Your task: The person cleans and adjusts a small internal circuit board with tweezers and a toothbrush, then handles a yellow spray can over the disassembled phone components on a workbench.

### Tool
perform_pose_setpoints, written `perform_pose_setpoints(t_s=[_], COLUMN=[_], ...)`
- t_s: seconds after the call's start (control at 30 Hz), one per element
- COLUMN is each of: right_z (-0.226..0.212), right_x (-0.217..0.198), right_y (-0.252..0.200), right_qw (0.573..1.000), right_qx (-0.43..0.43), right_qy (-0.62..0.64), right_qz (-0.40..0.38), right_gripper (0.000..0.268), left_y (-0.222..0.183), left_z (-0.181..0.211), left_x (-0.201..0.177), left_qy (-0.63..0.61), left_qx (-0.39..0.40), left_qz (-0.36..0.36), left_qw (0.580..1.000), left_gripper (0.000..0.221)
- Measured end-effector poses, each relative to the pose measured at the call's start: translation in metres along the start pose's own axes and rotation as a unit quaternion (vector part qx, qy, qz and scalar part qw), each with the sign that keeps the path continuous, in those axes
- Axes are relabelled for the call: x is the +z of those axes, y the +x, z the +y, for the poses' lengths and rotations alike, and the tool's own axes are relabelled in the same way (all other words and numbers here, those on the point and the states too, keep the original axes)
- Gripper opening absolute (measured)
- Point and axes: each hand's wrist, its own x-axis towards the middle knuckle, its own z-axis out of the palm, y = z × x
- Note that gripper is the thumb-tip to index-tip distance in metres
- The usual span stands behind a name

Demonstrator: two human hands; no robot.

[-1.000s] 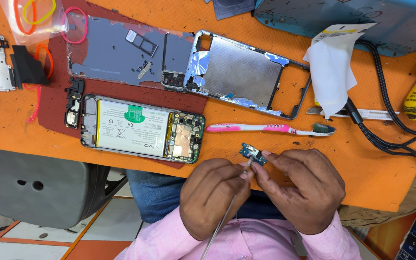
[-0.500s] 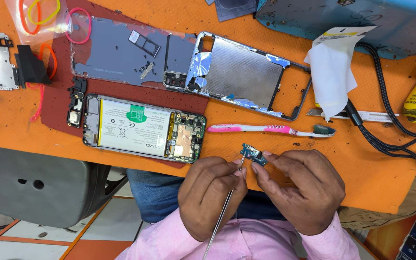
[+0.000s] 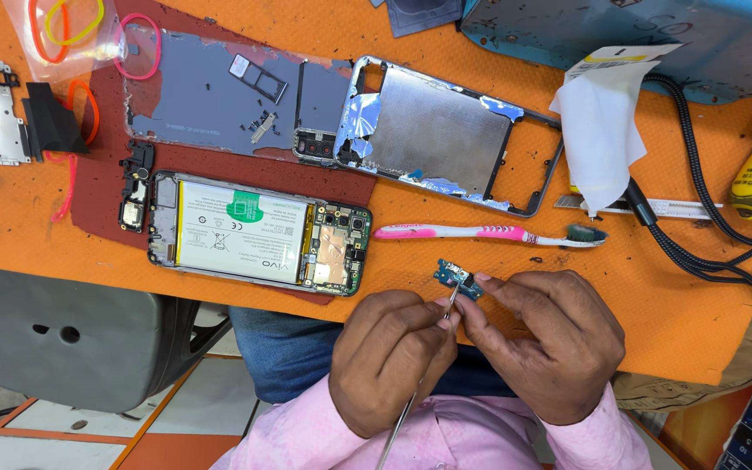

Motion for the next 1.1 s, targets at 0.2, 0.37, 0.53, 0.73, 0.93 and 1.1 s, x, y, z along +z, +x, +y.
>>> perform_pose_setpoints(t_s=[0.2, 0.37, 0.53, 0.73, 0.93, 1.1], right_z=[-0.002, -0.004, -0.005, -0.004, -0.003, 0.002], right_x=[-0.005, -0.009, -0.013, -0.012, -0.019, -0.032], right_y=[0.003, 0.000, 0.000, 0.001, -0.006, -0.009], right_qw=[0.999, 1.000, 0.998, 0.996, 0.997, 0.983], right_qx=[-0.022, -0.026, 0.040, 0.088, -0.069, -0.179], right_qy=[-0.009, -0.006, 0.038, -0.010, 0.045, 0.019], right_qz=[-0.021, -0.017, -0.032, -0.003, -0.014, -0.046], right_gripper=[0.033, 0.022, 0.014, 0.024, 0.031, 0.033], left_y=[-0.004, -0.008, -0.010, -0.010, -0.012, -0.010], left_z=[0.004, 0.006, 0.010, 0.012, 0.022, 0.020], left_x=[-0.006, -0.013, -0.013, -0.013, -0.013, -0.018], left_qy=[-0.041, -0.064, -0.071, -0.062, -0.170, -0.190], left_qx=[-0.062, -0.076, -0.088, -0.092, -0.155, -0.136], left_qz=[0.051, 0.053, 0.054, 0.054, -0.007, -0.084], left_qw=[0.996, 0.994, 0.992, 0.992, 0.973, 0.969], left_gripper=[0.030, 0.034, 0.035, 0.034, 0.028, 0.030])
